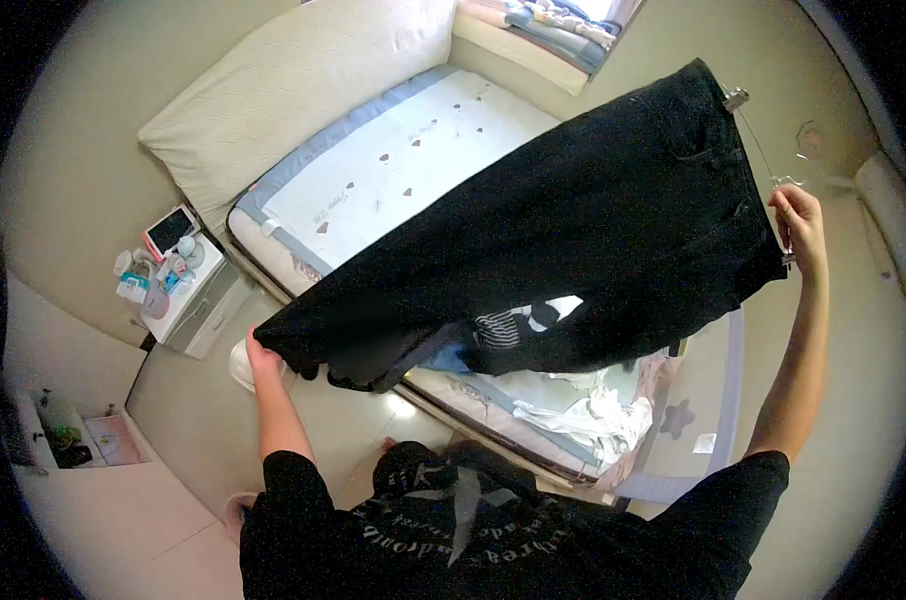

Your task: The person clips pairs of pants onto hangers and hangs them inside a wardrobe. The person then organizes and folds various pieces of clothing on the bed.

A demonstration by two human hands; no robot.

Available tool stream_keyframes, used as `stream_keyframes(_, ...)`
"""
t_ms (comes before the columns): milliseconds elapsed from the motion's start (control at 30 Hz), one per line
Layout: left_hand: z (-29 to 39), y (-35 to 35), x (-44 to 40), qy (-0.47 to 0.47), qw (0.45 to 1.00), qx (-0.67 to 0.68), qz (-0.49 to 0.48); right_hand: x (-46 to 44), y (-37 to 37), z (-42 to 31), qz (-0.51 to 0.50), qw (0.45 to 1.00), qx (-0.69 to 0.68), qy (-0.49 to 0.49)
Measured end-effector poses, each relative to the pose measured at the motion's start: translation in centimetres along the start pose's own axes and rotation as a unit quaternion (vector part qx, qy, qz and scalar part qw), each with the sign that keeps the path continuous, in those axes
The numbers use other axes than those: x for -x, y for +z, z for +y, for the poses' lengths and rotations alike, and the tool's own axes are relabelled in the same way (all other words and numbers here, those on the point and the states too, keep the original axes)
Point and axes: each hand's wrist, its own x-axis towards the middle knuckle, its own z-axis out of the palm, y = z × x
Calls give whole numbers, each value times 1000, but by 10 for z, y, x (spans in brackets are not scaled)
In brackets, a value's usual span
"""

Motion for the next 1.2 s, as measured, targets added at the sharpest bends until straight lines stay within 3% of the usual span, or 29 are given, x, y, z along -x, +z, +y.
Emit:
stream_keyframes(67, 7, 18, 27, -16, 998, -28, 48, -2, 14, 4, -29, 1000, -11, -1)
stream_keyframes(200, 6, -23, -14, 18, 982, -97, 159, -7, 29, 8, -61, 997, -45, 8)
stream_keyframes(300, -2, -14, 10, 2, 977, -106, 183, -4, 40, -6, -91, 994, -60, 25)
stream_keyframes(400, -2, -21, 16, -91, 986, -51, 132, 4, 51, -26, -99, 993, -57, 33)
stream_keyframes(600, 4, 1, 27, 17, 932, -294, 212, 24, 77, -89, -94, 992, -69, 56)
stream_keyframes(700, -15, 34, 20, 89, 908, -399, 89, 32, 101, -121, -133, 982, -108, 79)
stream_keyframes(767, -35, 110, 72, 90, 921, -356, -127, 31, 123, -142, -177, 964, -158, 118)
stream_keyframes(833, -57, 187, 135, 96, 899, -351, -243, 31, 147, -157, -256, 933, -225, 121)
stream_keyframes(967, -75, 277, 242, 85, 768, -400, -493, 30, 190, -188, -361, 864, -323, 135)
stream_keyframes(1000, -75, 291, 260, 99, 704, -391, -584, 30, 197, -197, -363, 864, -325, 126)
stream_keyframes(1033, -75, 301, 285, 44, 707, -398, -583, 26, 205, -201, -376, 850, -350, 118)
stream_keyframes(1100, -76, 327, 323, 36, 679, -344, -648, 22, 217, -218, -382, 835, -380, 113)
stream_keyframes(1200, -81, 369, 367, 64, 753, -239, -610, 14, 231, -236, -436, 792, -426, 40)
